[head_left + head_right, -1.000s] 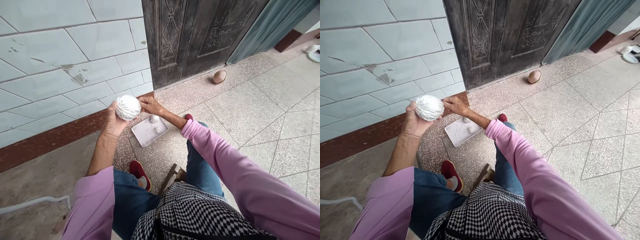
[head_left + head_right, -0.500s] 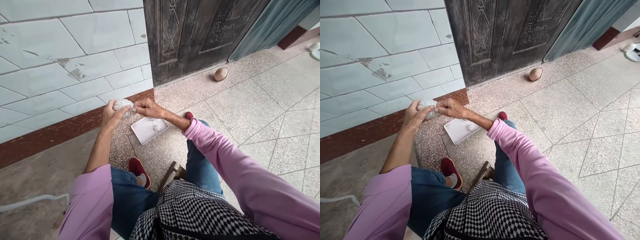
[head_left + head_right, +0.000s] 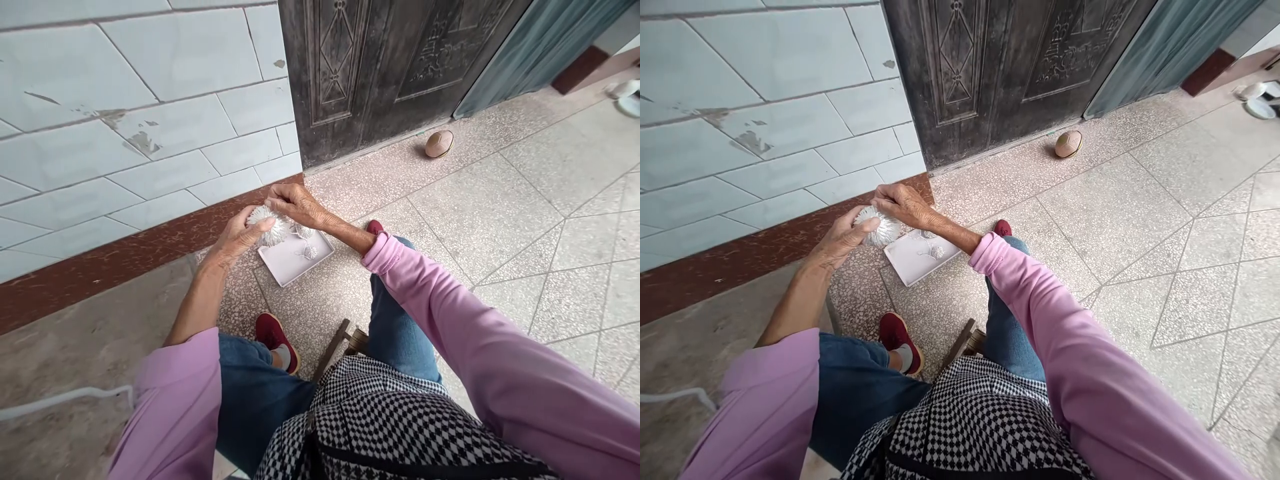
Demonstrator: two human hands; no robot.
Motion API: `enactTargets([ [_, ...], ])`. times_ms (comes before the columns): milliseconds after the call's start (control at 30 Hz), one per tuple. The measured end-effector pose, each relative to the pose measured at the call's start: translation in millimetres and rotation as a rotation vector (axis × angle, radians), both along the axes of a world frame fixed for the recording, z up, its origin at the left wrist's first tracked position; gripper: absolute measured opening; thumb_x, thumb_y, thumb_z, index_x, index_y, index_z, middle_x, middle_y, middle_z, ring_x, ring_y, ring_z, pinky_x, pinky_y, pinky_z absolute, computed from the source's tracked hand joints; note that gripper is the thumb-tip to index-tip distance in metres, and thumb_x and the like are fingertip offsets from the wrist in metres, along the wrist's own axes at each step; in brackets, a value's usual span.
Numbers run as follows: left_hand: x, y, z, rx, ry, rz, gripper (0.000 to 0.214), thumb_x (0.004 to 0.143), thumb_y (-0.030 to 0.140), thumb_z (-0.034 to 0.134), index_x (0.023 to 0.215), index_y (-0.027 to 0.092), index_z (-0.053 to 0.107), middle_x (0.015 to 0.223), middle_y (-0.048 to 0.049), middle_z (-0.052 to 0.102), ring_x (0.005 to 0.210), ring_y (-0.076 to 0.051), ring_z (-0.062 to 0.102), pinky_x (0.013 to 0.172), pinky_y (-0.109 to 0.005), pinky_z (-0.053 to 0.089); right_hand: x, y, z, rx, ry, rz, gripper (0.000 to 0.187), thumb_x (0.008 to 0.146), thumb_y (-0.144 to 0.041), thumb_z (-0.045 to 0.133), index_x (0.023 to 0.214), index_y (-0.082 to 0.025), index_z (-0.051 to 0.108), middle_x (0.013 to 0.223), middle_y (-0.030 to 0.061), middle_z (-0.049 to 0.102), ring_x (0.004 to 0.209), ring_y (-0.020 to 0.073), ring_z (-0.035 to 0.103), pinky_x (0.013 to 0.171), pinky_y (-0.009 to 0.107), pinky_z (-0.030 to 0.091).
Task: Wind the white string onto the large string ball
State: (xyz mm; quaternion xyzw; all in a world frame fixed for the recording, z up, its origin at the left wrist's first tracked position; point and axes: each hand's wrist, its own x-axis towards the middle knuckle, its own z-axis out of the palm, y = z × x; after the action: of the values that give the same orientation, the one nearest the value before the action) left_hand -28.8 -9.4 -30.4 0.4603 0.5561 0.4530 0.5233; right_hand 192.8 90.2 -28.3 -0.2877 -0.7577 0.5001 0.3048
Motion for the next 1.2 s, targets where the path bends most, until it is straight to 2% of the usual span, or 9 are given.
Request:
enactTargets([
  [100,5,-2,4.0,-0.019,-0.057,0.013,0.078,0.072,0.079,0.117,0.114,0.019,0.088,0.103,-0.0123,0.086,0.099,-0.034,0.082,0.084,-0.039,0.068,-4,7,-9.6,-0.061,0.073,0.014,0.041,0.129,-0.014,0.077,0.093,-0.019,0.059,0.085,-0.0043,0.052,0.082,0.0137,0.046,0.077,0.025,0.038],
  [200,14,-4,11.4,0.061,-0.296,0.067,0.075,0.077,0.084,0.110,0.106,0.020,0.084,0.104,-0.0168,0.088,0.106,-0.039,0.087,0.085,-0.043,0.075,-11,14,-18.7,-0.179,0.147,0.002,0.041,0.136,-0.019,0.068,0.096,-0.021,0.058,0.080,-0.0060,0.049,0.075,0.0136,0.044,0.072,0.023,0.038],
  [300,12,-5,19.0,0.151,-0.426,0.158,0.079,0.084,0.093,0.103,0.118,0.024,0.087,0.119,-0.0173,0.091,0.118,-0.043,0.088,0.083,-0.045,0.076,-15,12,-23.2,-0.168,0.127,0.023,0.042,0.138,-0.018,0.064,0.096,-0.019,0.062,0.078,-0.0054,0.052,0.074,0.0133,0.046,0.069,0.021,0.037],
  [500,-12,-1,25.6,0.186,-0.432,0.254,0.080,0.081,0.097,0.103,0.128,0.034,0.087,0.139,-0.0163,0.089,0.137,-0.048,0.082,0.091,-0.053,0.075,-14,-2,-23.1,-0.147,-0.043,0.158,0.037,0.136,-0.008,0.061,0.101,-0.013,0.072,0.078,-0.0046,0.063,0.071,0.0092,0.055,0.066,0.016,0.042],
  [667,-19,1,28.0,0.220,-0.389,0.331,0.081,0.078,0.102,0.098,0.125,0.038,0.084,0.142,-0.0158,0.085,0.141,-0.048,0.079,0.087,-0.050,0.073,-17,-14,-26.2,-0.208,-0.093,0.295,0.036,0.129,0.001,0.062,0.098,-0.011,0.076,0.076,-0.0050,0.067,0.061,0.0066,0.059,0.062,0.012,0.050],
  [800,-25,3,32.7,0.175,-0.471,0.487,0.078,0.081,0.092,0.097,0.130,0.034,0.080,0.143,-0.0141,0.084,0.139,-0.042,0.076,0.086,-0.041,0.070,-16,-22,-25.2,-0.318,-0.066,0.350,0.033,0.128,0.001,0.065,0.099,-0.012,0.076,0.075,-0.0045,0.070,0.058,0.0063,0.061,0.052,0.010,0.045],
  [900,-40,2,35.6,0.187,-0.591,0.609,0.069,0.093,0.080,0.092,0.136,0.030,0.074,0.143,-0.0095,0.083,0.136,-0.032,0.073,0.090,-0.031,0.068,-6,-19,-19.8,-0.432,-0.006,0.287,0.031,0.130,-0.003,0.066,0.103,-0.012,0.076,0.086,0.0018,0.081,0.068,0.0084,0.075,0.051,0.010,0.047],
  [1000,-59,-3,37.4,0.160,-0.613,0.676,0.061,0.101,0.079,0.088,0.133,0.030,0.071,0.140,-0.0065,0.082,0.130,-0.028,0.073,0.086,-0.027,0.068,14,-12,-13.7,-0.471,0.041,0.243,0.025,0.130,-0.007,0.073,0.106,-0.013,0.076,0.083,0.0011,0.081,0.064,0.0089,0.074,0.050,0.012,0.049],
  [1200,-62,-8,42.2,0.088,-0.556,0.706,0.080,0.098,0.103,0.084,0.126,0.030,0.069,0.129,-0.0074,0.079,0.115,-0.027,0.073,0.073,-0.025,0.065,62,1,-6.2,-0.269,-0.202,0.304,0.033,0.127,0.002,0.061,0.103,-0.013,0.078,0.073,-0.0029,0.074,0.056,0.0091,0.063,0.056,0.017,0.049],
])
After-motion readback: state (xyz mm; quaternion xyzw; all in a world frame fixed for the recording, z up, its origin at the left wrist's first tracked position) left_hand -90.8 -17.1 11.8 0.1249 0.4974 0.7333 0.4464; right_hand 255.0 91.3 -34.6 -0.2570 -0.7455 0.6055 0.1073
